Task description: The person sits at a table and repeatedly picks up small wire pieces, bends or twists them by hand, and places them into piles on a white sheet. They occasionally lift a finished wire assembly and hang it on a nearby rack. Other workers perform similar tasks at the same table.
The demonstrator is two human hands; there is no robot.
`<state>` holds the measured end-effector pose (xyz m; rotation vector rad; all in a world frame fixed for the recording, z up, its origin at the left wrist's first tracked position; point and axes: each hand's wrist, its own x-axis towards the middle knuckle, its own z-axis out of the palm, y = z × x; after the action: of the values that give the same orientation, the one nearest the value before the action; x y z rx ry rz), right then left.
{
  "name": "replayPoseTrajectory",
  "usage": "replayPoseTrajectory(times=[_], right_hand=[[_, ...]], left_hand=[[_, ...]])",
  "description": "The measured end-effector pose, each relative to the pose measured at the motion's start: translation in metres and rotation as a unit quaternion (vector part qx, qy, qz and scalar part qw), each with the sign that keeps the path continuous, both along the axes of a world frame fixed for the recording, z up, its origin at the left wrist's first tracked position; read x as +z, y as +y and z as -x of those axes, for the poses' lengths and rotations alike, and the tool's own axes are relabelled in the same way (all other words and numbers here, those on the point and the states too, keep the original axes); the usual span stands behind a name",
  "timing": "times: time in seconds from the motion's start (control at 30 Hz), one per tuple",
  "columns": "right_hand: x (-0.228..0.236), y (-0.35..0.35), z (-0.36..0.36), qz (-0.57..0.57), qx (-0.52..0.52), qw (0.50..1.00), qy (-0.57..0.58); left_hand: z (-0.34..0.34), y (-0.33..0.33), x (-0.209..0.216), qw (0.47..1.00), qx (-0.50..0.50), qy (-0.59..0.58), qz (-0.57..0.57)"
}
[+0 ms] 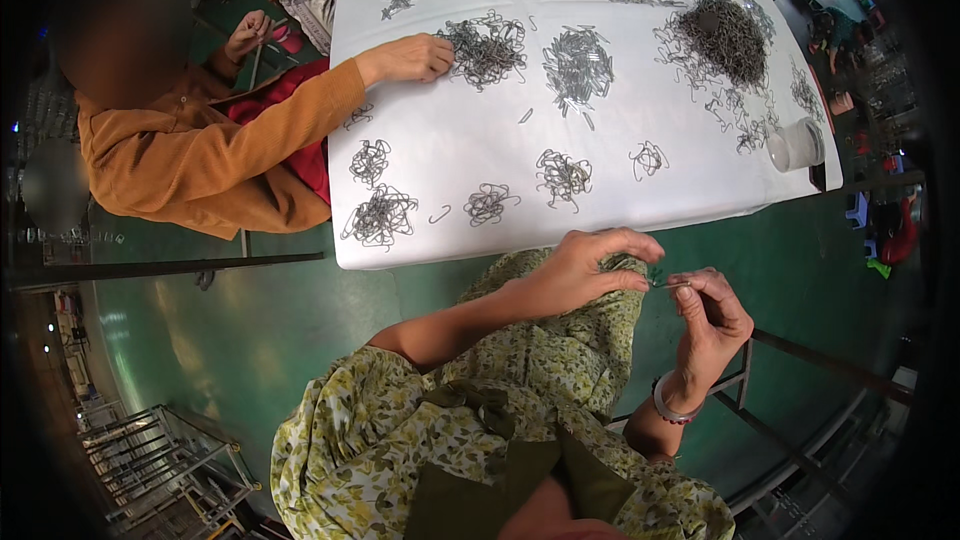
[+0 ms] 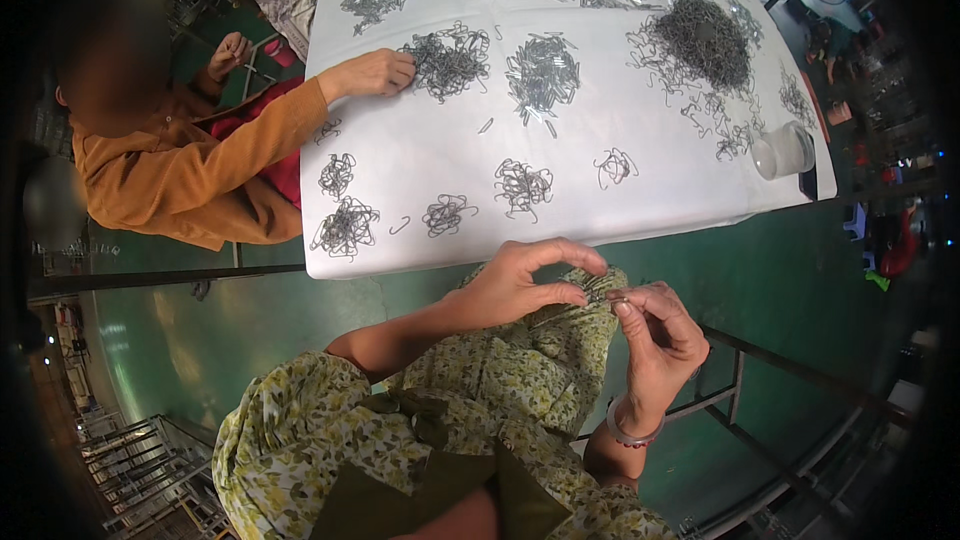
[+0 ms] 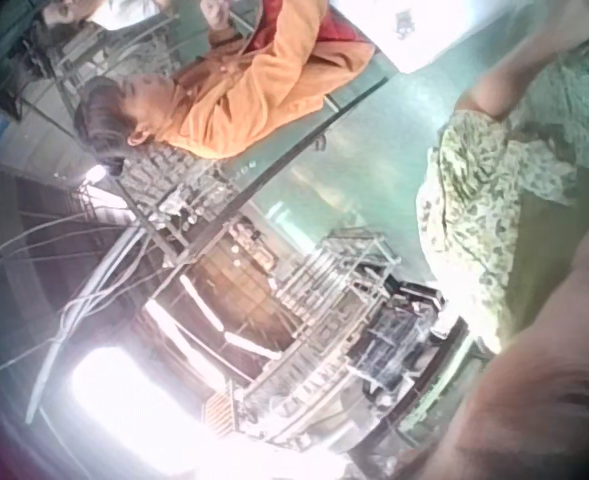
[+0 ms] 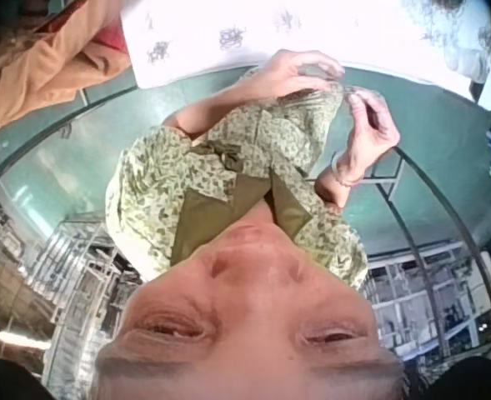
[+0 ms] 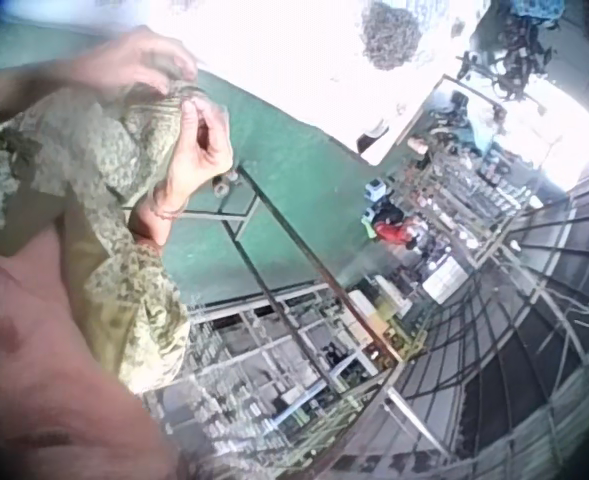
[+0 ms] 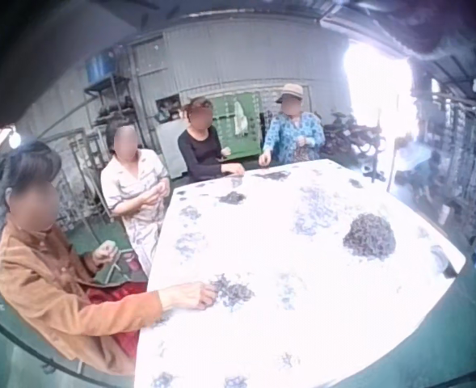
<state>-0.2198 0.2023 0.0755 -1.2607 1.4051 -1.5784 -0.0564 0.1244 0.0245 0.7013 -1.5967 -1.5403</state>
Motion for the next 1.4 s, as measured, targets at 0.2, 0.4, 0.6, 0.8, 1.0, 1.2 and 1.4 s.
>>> replayPoseTrajectory(times=[0.2,0.4,0.6,0.8,1.0,1.2,1.4], right_hand=[[0.002,-0.005,0.000,-0.008,-0.001,1.000,0.015],[-0.001,-0.005,0.003,-0.019,-0.019,1.000,0.009],[0.003,0.000,0.002,-0.017,-0.025,0.999,-0.009],[0.007,0.009,0.004,-0.016,-0.019,1.000,-0.007],[0.012,0.019,0.004,0.010,-0.022,1.000,0.005],[0.005,0.029,-0.001,0.000,-0.012,1.000,-0.001],[-0.006,0.031,0.001,0.000,0.016,1.000,-0.016]], left_hand=[[-0.086,-0.128,-0.045,0.909,0.296,-0.278,0.093],[-0.144,-0.218,-0.095,0.768,0.392,-0.459,0.214],[-0.150,-0.215,-0.097,0.763,0.365,-0.493,0.202],[-0.148,-0.202,-0.070,0.804,0.457,-0.334,0.182],[-0.136,-0.201,-0.060,0.876,0.408,-0.231,0.112],[-0.099,-0.141,-0.027,0.902,0.140,-0.378,0.158],[-0.067,-0.109,-0.013,0.899,0.061,-0.430,0.056]])
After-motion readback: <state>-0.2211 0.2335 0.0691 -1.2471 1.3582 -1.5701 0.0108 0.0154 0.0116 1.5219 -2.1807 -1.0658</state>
